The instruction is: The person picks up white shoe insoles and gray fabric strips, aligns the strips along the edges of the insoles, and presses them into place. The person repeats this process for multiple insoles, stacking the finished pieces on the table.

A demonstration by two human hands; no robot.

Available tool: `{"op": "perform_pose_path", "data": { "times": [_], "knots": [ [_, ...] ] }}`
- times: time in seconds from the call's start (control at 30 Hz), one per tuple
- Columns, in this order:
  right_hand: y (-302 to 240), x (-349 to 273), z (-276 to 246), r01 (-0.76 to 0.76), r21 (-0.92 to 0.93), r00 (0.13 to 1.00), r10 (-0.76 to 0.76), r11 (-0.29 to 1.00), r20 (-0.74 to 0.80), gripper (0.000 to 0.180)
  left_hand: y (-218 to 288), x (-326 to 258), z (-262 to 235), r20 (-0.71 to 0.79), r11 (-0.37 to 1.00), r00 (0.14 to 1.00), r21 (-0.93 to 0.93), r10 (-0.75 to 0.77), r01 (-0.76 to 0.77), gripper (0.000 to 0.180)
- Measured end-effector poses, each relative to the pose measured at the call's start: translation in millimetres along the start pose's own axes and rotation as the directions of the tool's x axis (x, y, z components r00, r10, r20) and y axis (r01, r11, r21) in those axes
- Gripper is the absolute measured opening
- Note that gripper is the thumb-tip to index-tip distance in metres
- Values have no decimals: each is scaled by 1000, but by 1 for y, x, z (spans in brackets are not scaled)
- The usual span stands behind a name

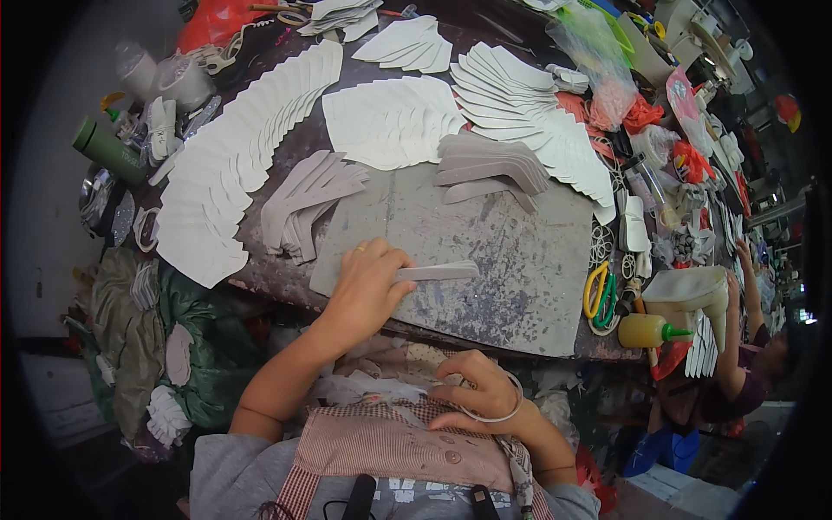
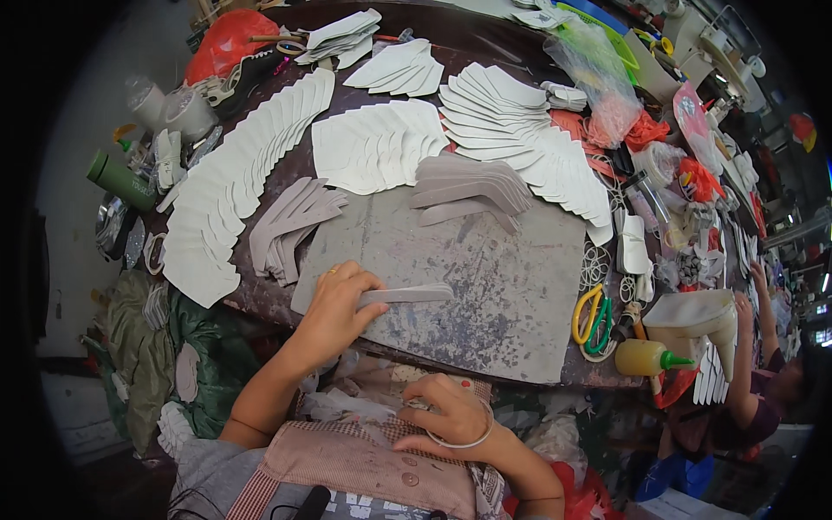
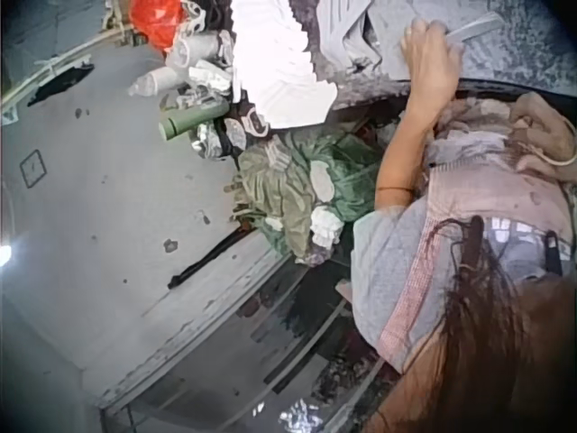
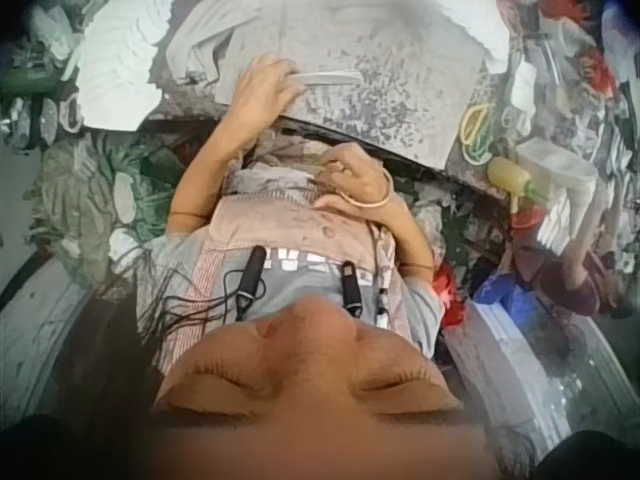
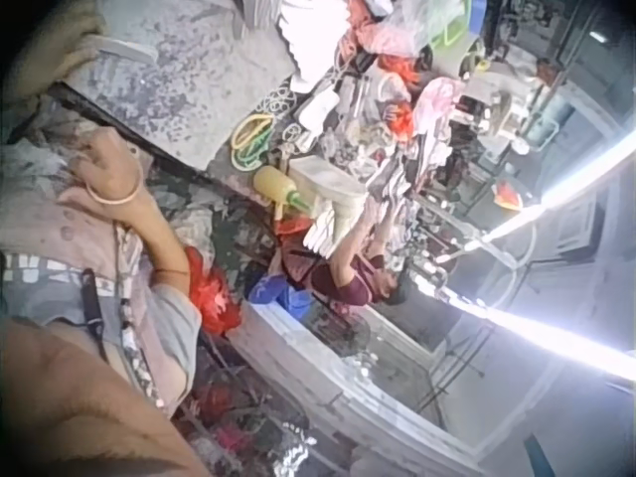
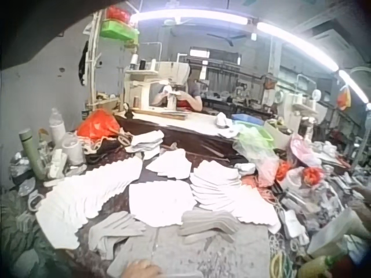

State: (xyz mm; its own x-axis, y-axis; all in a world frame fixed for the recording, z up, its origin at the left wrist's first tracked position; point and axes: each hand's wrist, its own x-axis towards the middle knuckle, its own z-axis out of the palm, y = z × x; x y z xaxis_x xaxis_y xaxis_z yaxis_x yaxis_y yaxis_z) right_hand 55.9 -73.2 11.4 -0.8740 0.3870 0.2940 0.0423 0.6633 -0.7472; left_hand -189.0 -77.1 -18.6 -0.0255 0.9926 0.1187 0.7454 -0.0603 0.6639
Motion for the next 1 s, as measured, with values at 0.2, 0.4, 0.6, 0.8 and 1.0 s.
{"op": "perform_pose_path", "data": {
  "times": [0.2,0.4,0.6,0.8,1.0],
  "knots": [
    [2,-5,-6,-38,-59,998,36,998,-45,36,4,-9,2,-55,985,998,-171,18,-27,21],
    [-3,18,-27,132,-438,990,-95,889,105,38,16,-10,-19,362,723,926,-612,-104,321,25],
    [4,65,-42,243,-544,969,-219,803,110,33,26,-22,-13,408,646,909,-717,84,262,26],
    [23,55,-14,-138,-92,962,112,986,-249,26,29,-28,-29,464,626,886,-690,-2,363,28],
    [19,50,7,232,-534,933,-341,813,-113,24,11,-35,-2,440,321,896,-841,-65,436,31]
  ]
}}
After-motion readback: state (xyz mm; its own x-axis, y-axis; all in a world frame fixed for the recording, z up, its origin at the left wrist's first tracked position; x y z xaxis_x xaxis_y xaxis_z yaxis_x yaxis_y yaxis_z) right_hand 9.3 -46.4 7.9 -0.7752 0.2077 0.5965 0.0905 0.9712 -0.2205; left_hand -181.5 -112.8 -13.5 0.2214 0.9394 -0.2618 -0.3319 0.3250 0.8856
